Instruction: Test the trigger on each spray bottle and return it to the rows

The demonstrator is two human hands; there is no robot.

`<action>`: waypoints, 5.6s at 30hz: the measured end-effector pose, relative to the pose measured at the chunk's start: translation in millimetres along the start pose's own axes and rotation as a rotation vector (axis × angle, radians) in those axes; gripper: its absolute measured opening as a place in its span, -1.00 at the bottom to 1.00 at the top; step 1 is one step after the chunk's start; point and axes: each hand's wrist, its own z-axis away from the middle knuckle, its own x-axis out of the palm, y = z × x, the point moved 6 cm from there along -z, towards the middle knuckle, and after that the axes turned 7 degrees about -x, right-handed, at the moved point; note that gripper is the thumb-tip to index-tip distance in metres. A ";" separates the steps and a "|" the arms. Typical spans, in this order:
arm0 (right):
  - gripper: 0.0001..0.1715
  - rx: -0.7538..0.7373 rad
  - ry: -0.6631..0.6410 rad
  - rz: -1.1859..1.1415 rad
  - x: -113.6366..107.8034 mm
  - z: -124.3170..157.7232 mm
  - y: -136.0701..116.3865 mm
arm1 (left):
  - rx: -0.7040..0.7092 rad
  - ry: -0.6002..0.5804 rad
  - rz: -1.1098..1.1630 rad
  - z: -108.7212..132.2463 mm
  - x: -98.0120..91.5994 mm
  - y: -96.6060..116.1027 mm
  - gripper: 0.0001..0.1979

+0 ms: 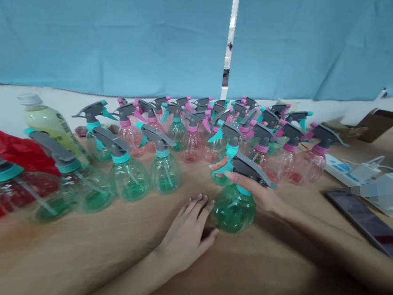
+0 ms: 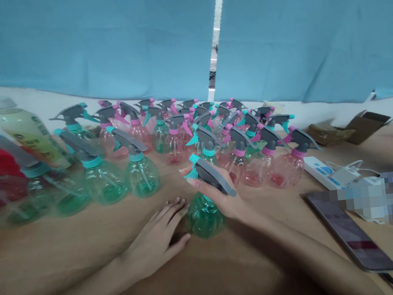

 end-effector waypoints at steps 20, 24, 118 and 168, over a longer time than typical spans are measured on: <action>-0.51 0.096 0.088 0.473 -10.3 16.4 -7.0 | -0.007 0.075 0.033 1.0 3.1 -2.8 -0.52; -0.51 0.005 -0.006 0.671 -13.1 34.0 -9.2 | -0.016 0.088 -0.011 1.7 2.2 -1.2 -0.53; -0.44 -0.026 0.042 0.836 -9.4 54.5 -51.5 | -0.110 0.246 0.463 -2.4 0.0 36.2 -0.12; -0.78 -0.081 0.150 0.204 -38.3 0.0 -10.4 | 0.052 -0.035 -0.077 -17.3 7.5 11.0 -0.45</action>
